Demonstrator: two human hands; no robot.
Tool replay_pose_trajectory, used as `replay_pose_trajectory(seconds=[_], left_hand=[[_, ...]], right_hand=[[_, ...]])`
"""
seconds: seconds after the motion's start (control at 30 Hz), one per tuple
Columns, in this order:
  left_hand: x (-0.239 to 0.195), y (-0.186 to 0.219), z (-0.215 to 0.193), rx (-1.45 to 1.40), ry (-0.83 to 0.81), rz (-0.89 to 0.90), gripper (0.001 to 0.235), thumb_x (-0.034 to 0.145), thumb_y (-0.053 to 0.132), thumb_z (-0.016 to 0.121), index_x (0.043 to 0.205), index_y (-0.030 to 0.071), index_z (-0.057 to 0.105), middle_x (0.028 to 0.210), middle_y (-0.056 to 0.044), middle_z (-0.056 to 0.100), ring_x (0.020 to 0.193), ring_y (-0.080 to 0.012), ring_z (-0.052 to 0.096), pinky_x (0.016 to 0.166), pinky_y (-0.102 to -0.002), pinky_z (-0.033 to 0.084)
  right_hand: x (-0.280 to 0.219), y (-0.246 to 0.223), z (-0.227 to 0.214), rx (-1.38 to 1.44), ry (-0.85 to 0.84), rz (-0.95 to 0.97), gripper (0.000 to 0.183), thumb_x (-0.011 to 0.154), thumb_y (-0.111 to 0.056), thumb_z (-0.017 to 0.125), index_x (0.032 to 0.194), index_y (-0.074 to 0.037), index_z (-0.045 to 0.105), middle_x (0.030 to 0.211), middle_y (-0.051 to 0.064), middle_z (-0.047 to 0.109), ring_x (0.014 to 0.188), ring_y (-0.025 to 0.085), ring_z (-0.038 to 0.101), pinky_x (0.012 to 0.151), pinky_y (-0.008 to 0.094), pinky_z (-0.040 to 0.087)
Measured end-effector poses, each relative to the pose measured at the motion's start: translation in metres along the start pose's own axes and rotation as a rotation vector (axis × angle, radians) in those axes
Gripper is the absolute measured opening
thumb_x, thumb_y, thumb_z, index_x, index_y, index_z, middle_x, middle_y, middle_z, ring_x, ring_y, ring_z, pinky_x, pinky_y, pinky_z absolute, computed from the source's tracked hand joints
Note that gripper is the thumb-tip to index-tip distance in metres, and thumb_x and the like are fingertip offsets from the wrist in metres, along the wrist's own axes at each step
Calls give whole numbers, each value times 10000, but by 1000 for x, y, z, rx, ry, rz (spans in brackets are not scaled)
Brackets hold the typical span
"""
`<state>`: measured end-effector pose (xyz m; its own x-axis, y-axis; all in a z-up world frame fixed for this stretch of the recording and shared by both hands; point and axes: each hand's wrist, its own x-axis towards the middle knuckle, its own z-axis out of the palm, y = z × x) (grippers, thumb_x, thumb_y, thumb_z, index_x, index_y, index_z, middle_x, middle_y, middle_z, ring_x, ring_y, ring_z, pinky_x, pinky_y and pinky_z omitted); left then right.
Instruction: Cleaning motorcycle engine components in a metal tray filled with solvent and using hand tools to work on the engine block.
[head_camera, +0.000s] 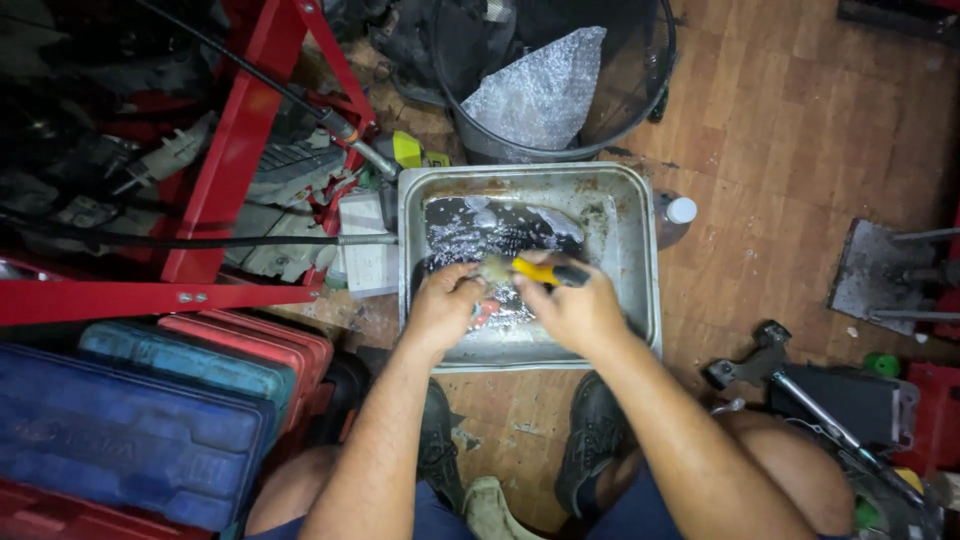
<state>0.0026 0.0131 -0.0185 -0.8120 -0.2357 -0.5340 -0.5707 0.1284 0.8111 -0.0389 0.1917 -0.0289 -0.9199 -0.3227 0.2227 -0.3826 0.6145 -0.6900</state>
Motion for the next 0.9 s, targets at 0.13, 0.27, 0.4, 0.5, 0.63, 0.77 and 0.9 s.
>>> replay_pose_trajectory(seconds=[0.13,0.27,0.4,0.5,0.63,0.77,0.9], left_hand=[[0,11,-6,-395,-18,-68,205,959,45,582,1082,-59,710,838,-302,697,653,-317,726,504,-380,631],[-2,14,-10,-333,-107,-166,357,1015,143,513,1345,24,577,1046,-239,668,812,-368,758,642,-470,657],[11,-12,-12,-338,-170,-30,580,915,99,689,1434,-28,463,1178,-259,593,952,-369,738,755,-462,646],[5,-10,-13,-320,-224,67,680,809,-116,696,1438,-34,452,1227,-269,573,1062,-370,702,849,-411,634],[14,-11,-10,-36,-113,108,553,809,39,799,1330,30,614,1075,-225,697,928,-323,757,658,-366,643],[2,7,-13,45,-79,-29,353,845,121,768,1191,70,713,834,-133,751,768,-226,777,602,-326,630],[30,-38,4,272,-46,125,561,642,105,902,1176,130,732,839,-123,775,883,-286,767,699,-408,585]], right_hand=[[3,-31,-15,89,-86,69,194,886,-242,755,1059,-162,787,950,92,800,925,335,758,823,451,605],[3,9,-1,34,-36,118,225,875,-291,785,1055,-156,792,955,116,790,948,359,741,823,476,595],[1,22,-2,-117,-76,146,225,881,-281,778,1094,-210,790,916,104,785,901,356,742,790,503,593],[14,-19,-22,94,-157,140,228,881,-200,757,1105,-183,792,978,131,790,947,398,737,815,524,584],[12,-40,-29,290,-181,-41,265,862,-137,768,1123,-172,795,1015,105,798,970,359,754,856,453,588],[8,-29,-24,90,-175,37,244,878,-191,748,1115,-144,779,936,166,773,921,419,728,798,515,587],[-4,-37,-6,111,-193,8,195,861,-194,771,1046,-132,766,901,152,783,876,418,738,726,515,597]])
